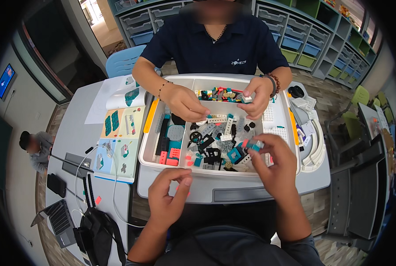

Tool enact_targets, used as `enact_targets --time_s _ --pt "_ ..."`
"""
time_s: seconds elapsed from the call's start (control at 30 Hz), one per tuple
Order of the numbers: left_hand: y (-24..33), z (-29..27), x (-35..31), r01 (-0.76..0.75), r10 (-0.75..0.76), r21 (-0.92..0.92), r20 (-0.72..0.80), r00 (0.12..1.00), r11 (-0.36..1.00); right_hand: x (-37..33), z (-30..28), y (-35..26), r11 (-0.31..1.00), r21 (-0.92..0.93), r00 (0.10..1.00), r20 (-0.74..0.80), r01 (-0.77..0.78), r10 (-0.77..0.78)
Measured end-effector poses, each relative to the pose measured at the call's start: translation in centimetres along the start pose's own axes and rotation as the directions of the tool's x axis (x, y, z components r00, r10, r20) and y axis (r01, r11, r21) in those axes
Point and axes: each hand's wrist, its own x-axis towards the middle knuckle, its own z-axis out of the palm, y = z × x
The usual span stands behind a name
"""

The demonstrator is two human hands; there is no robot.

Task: The person picks and connects small plastic building blocks from a compartmentalized tray, assembling them into small structures. They handle various colored pieces, including white, black, and teal parts, and occasionally place assembled sections back into the tray.

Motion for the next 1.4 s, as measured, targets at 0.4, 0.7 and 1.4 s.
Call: enact_targets --time_s 0.4,0.7,1.4 --pt "-1.0 -1.2 1.8 -0.116 0.137 0.292 -0.054 0.989 0.949 3.3 1.1 0.3 0.974 -0.228 0.976 -0.209 0.01 -0.059" --pt "-1.2 -1.6 1.8 -0.118 0.147 0.292 -0.079 0.986 0.949 3.7 1.9 0.0 0.966 -0.259 0.972 -0.223 0.008 -0.068" --pt "-1.4 -1.9 1.9 -0.136 0.172 0.333 -0.082 0.982 0.933 4.2 2.1 -0.3 0.955 -0.288 0.966 -0.22 0.067 -0.134"
